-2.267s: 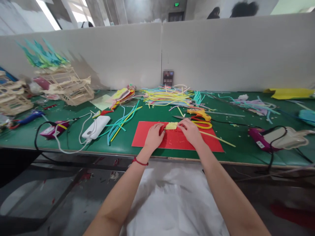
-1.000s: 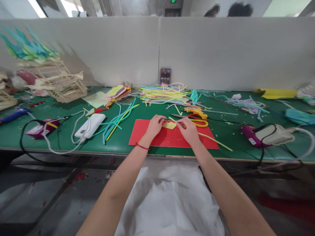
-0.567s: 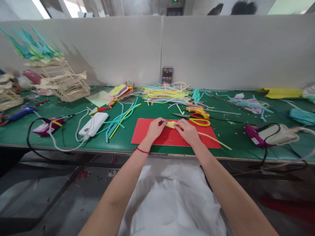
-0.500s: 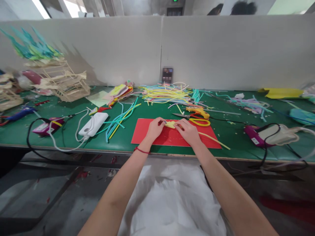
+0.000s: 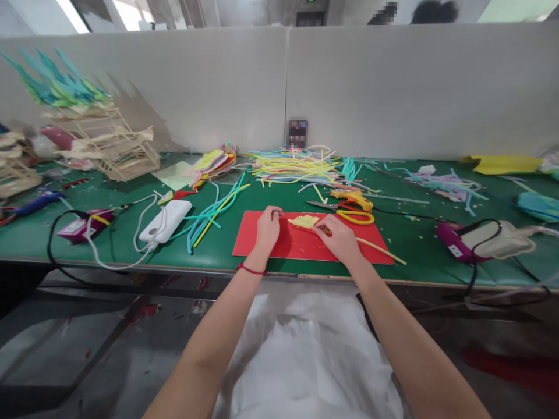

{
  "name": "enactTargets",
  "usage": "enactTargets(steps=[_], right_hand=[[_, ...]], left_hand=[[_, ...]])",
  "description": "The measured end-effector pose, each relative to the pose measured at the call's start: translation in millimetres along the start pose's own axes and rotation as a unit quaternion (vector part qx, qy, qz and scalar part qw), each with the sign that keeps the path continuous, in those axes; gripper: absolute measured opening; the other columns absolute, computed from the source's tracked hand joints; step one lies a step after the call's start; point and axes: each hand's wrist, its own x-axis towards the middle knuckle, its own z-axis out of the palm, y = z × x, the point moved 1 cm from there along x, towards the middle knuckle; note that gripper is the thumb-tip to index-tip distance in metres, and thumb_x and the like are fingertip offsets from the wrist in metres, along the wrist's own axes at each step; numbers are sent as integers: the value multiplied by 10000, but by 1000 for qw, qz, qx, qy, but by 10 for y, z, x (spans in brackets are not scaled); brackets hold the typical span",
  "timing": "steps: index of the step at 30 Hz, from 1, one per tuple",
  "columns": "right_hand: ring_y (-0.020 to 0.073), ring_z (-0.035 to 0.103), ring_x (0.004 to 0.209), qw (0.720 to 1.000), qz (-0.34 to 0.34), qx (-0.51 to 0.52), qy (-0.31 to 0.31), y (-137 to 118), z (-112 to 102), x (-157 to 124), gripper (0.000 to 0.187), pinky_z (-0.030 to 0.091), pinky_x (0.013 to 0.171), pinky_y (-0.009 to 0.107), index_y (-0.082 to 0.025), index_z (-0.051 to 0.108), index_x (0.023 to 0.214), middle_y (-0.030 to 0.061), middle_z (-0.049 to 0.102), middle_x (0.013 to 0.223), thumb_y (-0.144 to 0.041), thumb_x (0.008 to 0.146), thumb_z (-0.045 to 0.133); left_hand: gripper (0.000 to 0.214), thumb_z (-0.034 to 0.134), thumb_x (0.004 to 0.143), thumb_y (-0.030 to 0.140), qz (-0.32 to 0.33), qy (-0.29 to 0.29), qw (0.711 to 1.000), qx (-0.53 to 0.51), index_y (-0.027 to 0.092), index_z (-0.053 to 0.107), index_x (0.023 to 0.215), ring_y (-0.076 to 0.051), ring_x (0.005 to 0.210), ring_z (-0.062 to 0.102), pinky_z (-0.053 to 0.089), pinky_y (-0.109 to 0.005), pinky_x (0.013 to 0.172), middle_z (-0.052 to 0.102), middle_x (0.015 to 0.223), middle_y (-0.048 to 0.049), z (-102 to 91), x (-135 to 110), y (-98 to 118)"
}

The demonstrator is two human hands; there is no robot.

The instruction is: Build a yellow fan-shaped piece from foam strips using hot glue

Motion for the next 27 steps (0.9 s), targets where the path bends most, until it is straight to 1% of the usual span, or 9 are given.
enactTargets(steps=[4, 10, 14, 17, 19, 21, 24, 26, 27], right_hand=[[179, 620, 792, 1000, -7, -12, -21, -43, -14, -19, 225, 459, 671, 269, -218, 592, 764, 37, 644, 790, -361, 906, 492], [177, 618, 767, 999, 0, -43, -31, -47, -3, -35, 238, 445, 620, 262, -214, 584, 741, 37, 640, 772, -351, 909, 486], [175, 614, 757, 998, -14, -54, -29, -47, 22, -27, 253, 448, 617, 265, -216, 579, 737, 43, 641, 770, -348, 919, 462], [182, 611, 761, 997, -19, -65, -30, -41, 40, -26, 274, 449, 614, 274, -220, 581, 734, 47, 638, 765, -356, 926, 441], [183, 609, 763, 997, -17, -69, -30, -32, 49, -28, 279, 449, 611, 275, -220, 584, 736, 48, 638, 765, -359, 927, 436], [185, 608, 765, 997, -18, -70, -32, -23, 55, -30, 274, 450, 616, 276, -219, 587, 745, 51, 640, 772, -362, 926, 438], [189, 607, 772, 997, -24, -68, -34, -14, 61, -30, 253, 456, 635, 282, -217, 590, 767, 53, 642, 782, -355, 923, 447], [190, 605, 786, 997, -25, -70, -36, -12, 64, -29, 242, 458, 648, 283, -216, 587, 763, 52, 640, 786, -338, 922, 451], [190, 603, 790, 996, -25, -71, -36, -12, 67, -28, 238, 458, 650, 282, -215, 584, 756, 50, 638, 784, -328, 921, 456]], left_hand=[[204, 377, 867, 103, 3, 6, 999, -43, 188, 561, 850, -156, 861, 639, 465, -296, 844, 666, 851, -37, 10, 21, -47], [199, 381, 864, 110, 5, 0, 999, -33, 181, 567, 861, -170, 885, 641, 470, -327, 870, 674, 864, -53, 15, 16, -51], [203, 400, 846, 76, 7, -17, 1000, -6, 188, 569, 869, -154, 907, 638, 473, -319, 883, 685, 899, -42, 7, 10, -24], [194, 450, 819, 54, 35, -20, 998, 41, 185, 577, 884, -155, 920, 637, 479, -316, 892, 690, 938, -47, -1, -10, 25], [202, 458, 830, 70, 84, -27, 992, 92, 181, 589, 937, -168, 961, 632, 479, -329, 909, 686, 999, -63, 5, -51, 72], [252, 436, 853, 89, 157, -55, 974, 156, 168, 592, 1034, -185, 1036, 613, 469, -345, 941, 666, 1092, -89, 28, -126, 121], [352, 400, 870, 95, 267, -126, 923, 248, 127, 549, 1187, -200, 1165, 551, 424, -360, 1015, 606, 1238, -123, 86, -289, 169], [386, 392, 893, 131, 316, -167, 883, 303, 107, 505, 1262, -209, 1256, 477, 361, -384, 1076, 539, 1331, -130, 122, -397, 178], [398, 387, 908, 161, 328, -178, 869, 324, 107, 484, 1290, -212, 1282, 450, 337, -398, 1093, 512, 1360, -128, 133, -440, 179]])
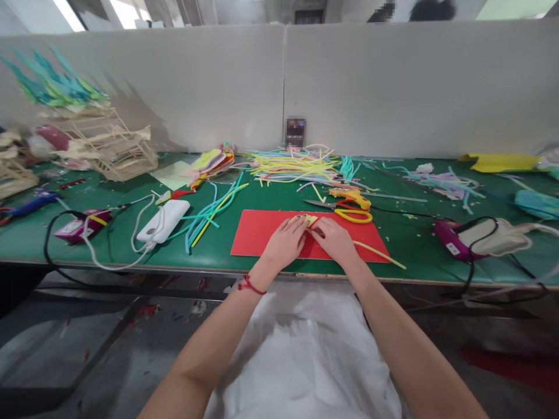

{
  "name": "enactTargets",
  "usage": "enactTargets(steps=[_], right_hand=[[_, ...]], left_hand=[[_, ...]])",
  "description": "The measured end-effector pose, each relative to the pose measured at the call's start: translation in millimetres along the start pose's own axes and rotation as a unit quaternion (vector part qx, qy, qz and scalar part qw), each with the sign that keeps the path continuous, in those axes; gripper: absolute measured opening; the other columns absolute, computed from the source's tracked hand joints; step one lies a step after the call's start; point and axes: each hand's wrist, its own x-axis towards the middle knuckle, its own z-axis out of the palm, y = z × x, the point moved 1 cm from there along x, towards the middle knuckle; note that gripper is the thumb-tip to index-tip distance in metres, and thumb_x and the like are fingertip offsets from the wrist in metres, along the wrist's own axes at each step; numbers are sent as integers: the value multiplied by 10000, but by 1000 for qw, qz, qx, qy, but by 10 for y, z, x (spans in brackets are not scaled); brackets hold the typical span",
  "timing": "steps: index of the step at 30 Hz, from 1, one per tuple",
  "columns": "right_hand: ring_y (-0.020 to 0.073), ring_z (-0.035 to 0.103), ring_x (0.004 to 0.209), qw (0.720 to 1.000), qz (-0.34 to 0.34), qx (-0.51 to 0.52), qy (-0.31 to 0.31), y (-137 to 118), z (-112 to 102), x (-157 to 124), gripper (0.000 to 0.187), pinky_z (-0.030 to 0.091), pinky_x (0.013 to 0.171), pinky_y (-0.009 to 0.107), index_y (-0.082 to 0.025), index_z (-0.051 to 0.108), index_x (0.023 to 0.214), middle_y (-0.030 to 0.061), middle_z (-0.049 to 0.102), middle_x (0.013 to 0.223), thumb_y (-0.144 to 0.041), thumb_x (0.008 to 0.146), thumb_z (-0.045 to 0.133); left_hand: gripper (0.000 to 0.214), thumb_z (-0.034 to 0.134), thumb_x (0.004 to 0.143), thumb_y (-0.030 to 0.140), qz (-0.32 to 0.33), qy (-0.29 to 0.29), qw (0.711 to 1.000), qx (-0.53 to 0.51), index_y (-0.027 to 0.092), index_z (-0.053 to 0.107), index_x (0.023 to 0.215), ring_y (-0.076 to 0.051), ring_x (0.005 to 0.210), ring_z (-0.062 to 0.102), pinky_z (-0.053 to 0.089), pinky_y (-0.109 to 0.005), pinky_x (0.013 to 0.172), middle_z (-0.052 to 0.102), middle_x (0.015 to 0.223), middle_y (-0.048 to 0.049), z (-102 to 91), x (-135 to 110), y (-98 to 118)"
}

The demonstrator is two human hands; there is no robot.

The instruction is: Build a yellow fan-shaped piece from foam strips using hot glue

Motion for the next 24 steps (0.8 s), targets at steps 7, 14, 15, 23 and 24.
enactTargets(steps=[7, 14, 15, 23, 24], right_hand=[[189, 588, 791, 1000, 10, 8, -5, -3, 11, 4, 208, 450, 666, 288, -216, 582, 748, 42, 633, 770, -306, 908, 483], [202, 586, 808, 1000, 2, 5, -15, 12, 7, 4, 152, 453, 666, 298, -219, 575, 767, 54, 635, 796, -194, 876, 473], [202, 586, 812, 1000, 4, 7, -16, 12, 6, 3, 146, 453, 661, 299, -220, 576, 775, 55, 637, 801, -175, 866, 471], [197, 593, 800, 1000, 16, 10, -11, -5, -2, 0, 171, 454, 650, 294, -223, 569, 750, 46, 635, 783, -257, 894, 482], [195, 595, 795, 1000, 15, 9, -9, -7, -3, 1, 181, 454, 647, 292, -223, 568, 745, 45, 636, 777, -275, 898, 485]], left_hand=[[444, 384, 943, 337, -19, -35, 998, 57, 113, 478, 1314, -241, 1314, 410, 297, -436, 1111, 463, 1398, -142, 1, -44, 79], [367, 368, 951, 256, 31, 3, 999, 23, 135, 511, 1267, -199, 1255, 484, 384, -387, 1070, 540, 1332, -125, -44, -85, 123], [350, 353, 953, 233, 45, 14, 999, 10, 143, 528, 1243, -184, 1224, 515, 409, -365, 1051, 571, 1298, -117, -54, -97, 129], [273, 390, 931, 184, 29, 44, 999, 16, 139, 599, 1099, -194, 1024, 629, 460, -377, 989, 674, 1111, -100, -88, -89, 130], [275, 392, 929, 185, 20, 44, 999, 23, 127, 598, 1101, -201, 1033, 625, 450, -387, 1000, 669, 1121, -112, -81, -79, 125]])
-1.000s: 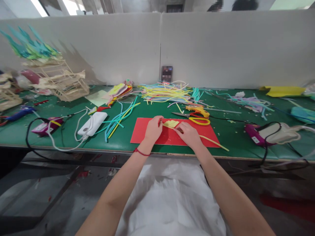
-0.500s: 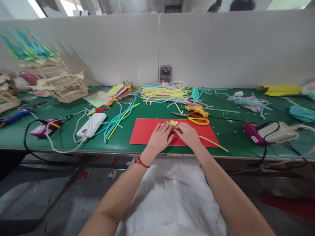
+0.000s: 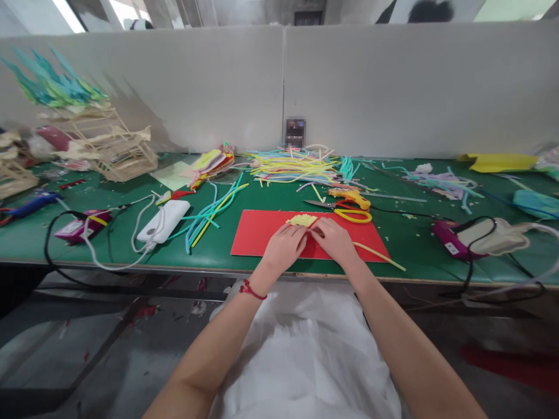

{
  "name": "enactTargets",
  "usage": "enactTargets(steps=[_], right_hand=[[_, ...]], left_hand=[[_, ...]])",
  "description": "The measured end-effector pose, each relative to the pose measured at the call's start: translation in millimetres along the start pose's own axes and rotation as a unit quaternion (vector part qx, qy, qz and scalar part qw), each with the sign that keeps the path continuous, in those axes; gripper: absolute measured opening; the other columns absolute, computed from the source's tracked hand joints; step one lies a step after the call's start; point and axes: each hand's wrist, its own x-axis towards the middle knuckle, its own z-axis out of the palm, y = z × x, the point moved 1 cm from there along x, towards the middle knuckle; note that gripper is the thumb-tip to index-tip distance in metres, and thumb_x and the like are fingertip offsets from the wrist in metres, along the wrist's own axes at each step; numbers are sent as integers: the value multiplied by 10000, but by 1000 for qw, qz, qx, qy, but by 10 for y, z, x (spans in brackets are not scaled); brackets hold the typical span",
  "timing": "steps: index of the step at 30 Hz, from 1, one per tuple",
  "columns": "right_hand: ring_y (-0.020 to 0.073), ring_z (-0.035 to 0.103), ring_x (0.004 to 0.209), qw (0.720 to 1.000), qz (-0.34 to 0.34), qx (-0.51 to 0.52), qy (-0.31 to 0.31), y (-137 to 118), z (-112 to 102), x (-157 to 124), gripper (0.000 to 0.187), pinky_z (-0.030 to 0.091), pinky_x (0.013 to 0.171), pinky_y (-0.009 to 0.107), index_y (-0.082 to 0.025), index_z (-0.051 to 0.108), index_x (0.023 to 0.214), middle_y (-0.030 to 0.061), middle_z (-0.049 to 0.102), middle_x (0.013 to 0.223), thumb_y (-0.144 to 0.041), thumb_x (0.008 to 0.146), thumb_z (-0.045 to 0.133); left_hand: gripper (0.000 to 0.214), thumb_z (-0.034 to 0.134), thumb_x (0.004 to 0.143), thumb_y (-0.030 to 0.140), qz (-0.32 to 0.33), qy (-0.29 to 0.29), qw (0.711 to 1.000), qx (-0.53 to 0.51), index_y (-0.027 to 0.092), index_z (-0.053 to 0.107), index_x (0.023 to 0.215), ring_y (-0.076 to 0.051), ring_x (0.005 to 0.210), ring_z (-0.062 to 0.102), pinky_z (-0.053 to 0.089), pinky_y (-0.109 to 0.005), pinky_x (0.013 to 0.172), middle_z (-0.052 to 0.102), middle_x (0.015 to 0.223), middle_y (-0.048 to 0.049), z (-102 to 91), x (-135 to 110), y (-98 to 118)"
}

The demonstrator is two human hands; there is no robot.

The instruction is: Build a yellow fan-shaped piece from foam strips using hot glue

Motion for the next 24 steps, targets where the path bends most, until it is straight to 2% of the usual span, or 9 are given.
enactTargets(steps=[3, 5, 8, 12, 18, 21, 24], right_hand=[[190, 597, 787, 1000, -3, 3, 1, -3, -2, 2, 209, 457, 651, 291, -223, 568, 740, 44, 637, 767, -312, 907, 480], [189, 594, 790, 1000, 1, 5, -2, -1, -2, 1, 217, 456, 649, 291, -223, 568, 738, 44, 635, 765, -316, 910, 472], [189, 594, 788, 1000, 10, 9, -5, 5, 1, -5, 213, 454, 629, 288, -223, 568, 740, 47, 634, 774, -316, 908, 475], [194, 601, 777, 1000, 5, 9, 0, 14, 8, -9, 235, 459, 619, 292, -229, 568, 740, 50, 636, 778, -348, 914, 464], [191, 605, 783, 1000, 10, 9, -2, 8, 3, -8, 206, 461, 626, 285, -222, 562, 746, 48, 639, 785, -333, 904, 491], [189, 601, 779, 1000, 9, 8, -3, 2, -3, -4, 202, 456, 631, 285, -223, 565, 749, 43, 638, 778, -325, 906, 490], [191, 596, 788, 1000, 3, 8, -7, 6, -1, 1, 204, 452, 646, 288, -222, 565, 740, 39, 639, 775, -314, 906, 489]], left_hand=[[290, 387, 927, 182, -15, 3, 1000, 8, 111, 596, 1115, -210, 1062, 615, 437, -402, 1015, 659, 1144, -134, 23, 4, -10], [297, 379, 924, 164, 6, 2, 1000, 0, 123, 600, 1117, -200, 1062, 618, 436, -398, 1017, 663, 1141, -124, 29, -11, -6], [283, 394, 914, 152, 25, -11, 1000, -9, 142, 615, 1090, -190, 971, 652, 489, -371, 942, 695, 1057, -101, 24, -40, 7], [231, 424, 902, 158, -1, -31, 1000, 6, 155, 644, 971, -193, 848, 668, 532, -336, 819, 711, 914, -86, 15, -51, 19], [217, 429, 899, 156, -8, -27, 999, 18, 150, 642, 934, -196, 824, 665, 524, -325, 806, 710, 882, -79, 0, -38, 27], [245, 412, 907, 165, -23, -3, 1000, 9, 148, 632, 1013, -196, 913, 660, 510, -335, 870, 704, 1002, -94, 1, -33, 15], [318, 425, 909, 200, -28, 1, 1000, 9, 134, 565, 1187, -215, 1130, 581, 441, -365, 999, 610, 1240, -124, 24, -20, -1]])
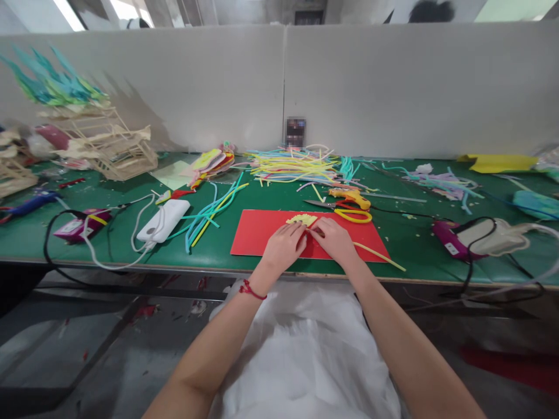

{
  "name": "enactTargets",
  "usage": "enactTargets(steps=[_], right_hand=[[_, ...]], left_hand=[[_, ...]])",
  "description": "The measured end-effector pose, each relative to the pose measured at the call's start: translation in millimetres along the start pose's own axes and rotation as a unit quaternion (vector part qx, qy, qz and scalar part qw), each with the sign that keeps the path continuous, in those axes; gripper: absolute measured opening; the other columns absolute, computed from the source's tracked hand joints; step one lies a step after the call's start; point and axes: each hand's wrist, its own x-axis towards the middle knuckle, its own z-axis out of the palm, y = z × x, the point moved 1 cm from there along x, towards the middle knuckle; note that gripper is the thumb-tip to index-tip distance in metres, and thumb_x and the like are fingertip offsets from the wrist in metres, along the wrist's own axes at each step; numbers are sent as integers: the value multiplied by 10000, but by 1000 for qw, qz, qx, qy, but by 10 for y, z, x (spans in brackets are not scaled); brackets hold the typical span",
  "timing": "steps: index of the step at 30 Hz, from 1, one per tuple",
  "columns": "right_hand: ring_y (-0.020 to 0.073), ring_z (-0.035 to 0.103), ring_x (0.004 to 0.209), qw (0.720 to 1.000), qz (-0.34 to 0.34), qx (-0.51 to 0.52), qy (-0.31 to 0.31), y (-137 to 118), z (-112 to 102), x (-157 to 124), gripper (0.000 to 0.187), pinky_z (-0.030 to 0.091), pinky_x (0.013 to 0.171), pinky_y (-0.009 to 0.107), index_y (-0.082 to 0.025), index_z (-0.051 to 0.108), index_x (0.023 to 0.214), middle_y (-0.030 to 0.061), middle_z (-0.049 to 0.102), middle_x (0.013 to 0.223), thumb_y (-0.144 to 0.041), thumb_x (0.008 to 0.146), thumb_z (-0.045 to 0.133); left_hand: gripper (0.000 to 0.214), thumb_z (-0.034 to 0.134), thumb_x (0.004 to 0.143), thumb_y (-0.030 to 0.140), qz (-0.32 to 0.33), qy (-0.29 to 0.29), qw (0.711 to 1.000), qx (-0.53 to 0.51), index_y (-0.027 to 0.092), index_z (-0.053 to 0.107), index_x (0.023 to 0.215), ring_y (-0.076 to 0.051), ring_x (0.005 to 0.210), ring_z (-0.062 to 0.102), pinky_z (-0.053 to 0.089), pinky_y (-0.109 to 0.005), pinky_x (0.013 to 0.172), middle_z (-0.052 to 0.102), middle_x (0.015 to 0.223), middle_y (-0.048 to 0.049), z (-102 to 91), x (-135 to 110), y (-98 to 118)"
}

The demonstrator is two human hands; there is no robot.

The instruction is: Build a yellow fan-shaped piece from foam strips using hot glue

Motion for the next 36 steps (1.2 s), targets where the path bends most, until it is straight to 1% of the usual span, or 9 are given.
enactTargets(steps=[2, 5, 8, 13, 20, 24, 27, 32, 36], right_hand=[[194, 594, 793, 1000, -1, 1, -3, 7, 6, 2, 203, 450, 658, 290, -219, 565, 738, 38, 641, 776, -310, 904, 493], [193, 595, 793, 1000, 1, 0, -3, 12, 12, 4, 197, 447, 667, 286, -214, 569, 744, 35, 642, 777, -316, 900, 506], [188, 596, 791, 1000, 2, -2, -2, 7, 9, 3, 204, 443, 669, 279, -210, 574, 747, 35, 642, 776, -323, 901, 505], [184, 590, 802, 1000, 4, -12, -9, -2, -2, 4, 219, 438, 679, 278, -207, 588, 765, 39, 642, 795, -329, 911, 481], [189, 601, 836, 999, 21, -11, -21, 11, 7, 10, 187, 451, 692, 281, -205, 619, 803, 39, 649, 821, -316, 899, 503], [170, 611, 818, 997, 60, 26, -31, 23, 0, 28, 153, 451, 642, 259, -221, 642, 834, 29, 646, 868, -320, 880, 535], [166, 617, 815, 995, 81, 51, -40, 25, -8, 49, 130, 456, 648, 254, -229, 656, 849, 24, 645, 887, -309, 868, 554], [185, 625, 855, 995, 74, 43, -53, 16, -16, 84, 146, 460, 689, 274, -227, 664, 842, 34, 653, 895, -277, 879, 532], [180, 630, 834, 994, 76, 34, -65, 7, -37, 94, 132, 456, 668, 272, -229, 662, 853, 36, 653, 932, -269, 875, 538]], left_hand=[[403, 444, 908, 250, -6, -24, 1000, 10, 113, 494, 1284, -240, 1240, 496, 387, -398, 1054, 510, 1359, -141, 24, 13, -9], [510, 427, 922, 338, -23, -68, 997, 24, 78, 409, 1360, -260, 1301, 423, 328, -433, 1092, 416, 1428, -157, 48, 28, -14], [525, 375, 942, 376, -24, -96, 995, 30, 68, 406, 1366, -241, 1329, 386, 284, -425, 1118, 409, 1434, -144, 52, 30, -8], [530, 321, 956, 402, -28, -119, 992, 39, 81, 413, 1368, -213, 1346, 361, 247, -396, 1137, 407, 1440, -111, 42, 30, 0], [520, 298, 961, 400, -35, -127, 991, 31, 86, 434, 1353, -202, 1335, 379, 246, -402, 1133, 430, 1424, -114, 35, 40, 3], [522, 311, 957, 410, -37, -123, 991, 27, 90, 438, 1349, -204, 1327, 391, 250, -402, 1130, 447, 1413, -119, 46, 38, -7], [521, 312, 958, 412, -34, -120, 992, 26, 93, 436, 1351, -204, 1324, 396, 247, -402, 1129, 453, 1408, -122, 57, 35, -19], [510, 308, 958, 411, -32, -119, 992, 23, 108, 447, 1344, -203, 1318, 405, 255, -401, 1124, 465, 1399, -123, 56, 38, -26], [512, 302, 960, 410, -39, -125, 991, 18, 98, 450, 1339, -200, 1328, 390, 249, -405, 1125, 460, 1402, -124, 51, 41, -24]])
